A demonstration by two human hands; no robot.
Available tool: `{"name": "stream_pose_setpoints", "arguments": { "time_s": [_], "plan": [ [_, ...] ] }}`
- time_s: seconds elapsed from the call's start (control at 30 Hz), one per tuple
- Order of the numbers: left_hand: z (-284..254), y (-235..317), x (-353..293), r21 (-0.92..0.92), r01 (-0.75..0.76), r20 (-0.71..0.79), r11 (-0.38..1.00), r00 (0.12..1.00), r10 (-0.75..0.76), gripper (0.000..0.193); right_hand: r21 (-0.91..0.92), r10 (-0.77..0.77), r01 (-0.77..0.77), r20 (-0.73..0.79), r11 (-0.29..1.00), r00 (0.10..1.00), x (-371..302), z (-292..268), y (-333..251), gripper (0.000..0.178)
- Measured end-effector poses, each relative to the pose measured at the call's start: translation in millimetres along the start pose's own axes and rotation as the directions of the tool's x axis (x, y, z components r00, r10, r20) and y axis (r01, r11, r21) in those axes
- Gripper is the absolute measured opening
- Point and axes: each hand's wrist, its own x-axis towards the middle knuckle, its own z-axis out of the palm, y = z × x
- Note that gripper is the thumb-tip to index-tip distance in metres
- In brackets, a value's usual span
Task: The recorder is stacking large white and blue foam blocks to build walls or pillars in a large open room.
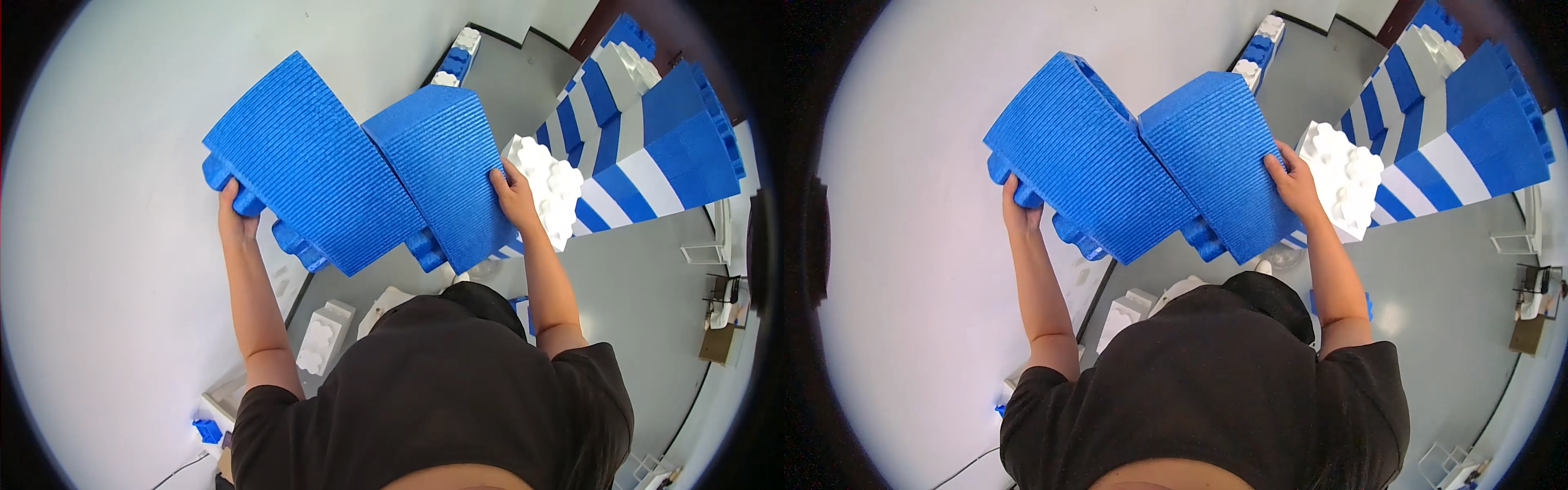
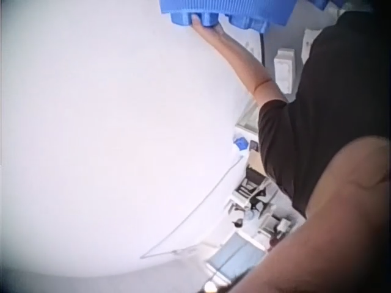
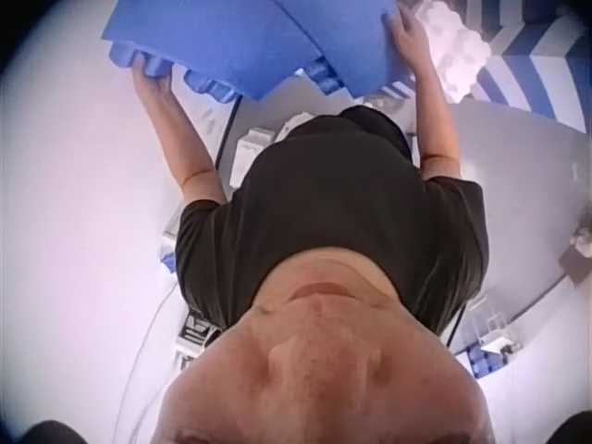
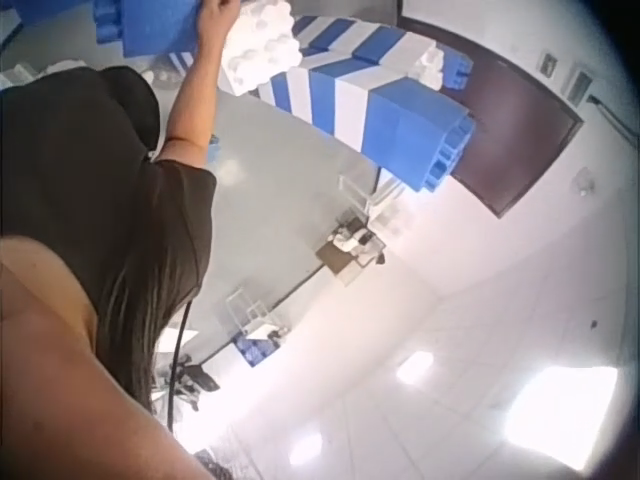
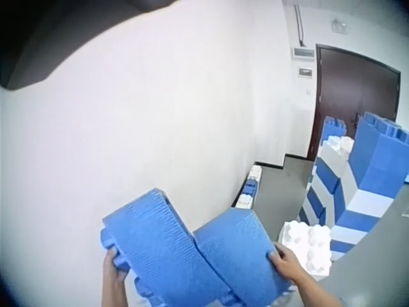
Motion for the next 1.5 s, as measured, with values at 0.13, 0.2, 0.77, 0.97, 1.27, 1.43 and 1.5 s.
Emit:
{"name": "stream_pose_setpoints", "arguments": {
  "time_s": [0.13,0.2,0.77,0.97,1.27,1.43,1.5],
  "plan": [
    [21.4,3.1,-8.9,-0.101,0.016,0.08,0.995,0.997,-0.008,0.073,-0.059,0.013,-0.019,-0.088,0.998,0.996,-7.9,-8.4,-18.2,0.04],
    [20.9,-2.4,-8.8,-0.1,0.0,0.128,0.995,0.992,0.013,0.075,-0.055,0.024,-0.03,-0.112,0.998,0.993,-14.5,-10.2,-32.0,0.039],
    [16.9,-57.7,-63.4,0.051,0.272,0.443,0.961,0.856,-0.266,0.092,-0.059,0.003,-0.014,-0.177,0.998,0.984,-51.9,-17.6,-69.7,0.041],
    [22.2,-44.0,-74.1,0.124,0.272,0.386,0.954,0.873,-0.299,0.088,-0.048,0.04,-0.046,-0.128,0.998,0.991,-47.1,-20.8,-71.4,0.042],
    [37.0,-31.0,-84.0,0.11,0.247,0.318,0.963,0.909,-0.269,0.084,-0.047,0.104,-0.111,-0.125,0.993,0.987,-25.6,-24.2,-65.3,0.048],
    [38.7,-29.6,-76.5,0.168,0.287,0.331,0.943,0.885,-0.328,0.093,-0.096,0.09,-0.106,-0.161,0.99,0.983,-16.4,-28.9,-58.0,0.049],
    [37.5,-29.6,-75.9,0.177,0.333,0.365,0.926,0.852,-0.376,0.108,-0.107,0.081,-0.1,-0.166,0.989,0.983,-14.6,-30.3,-56.3,0.049]
  ]
}}
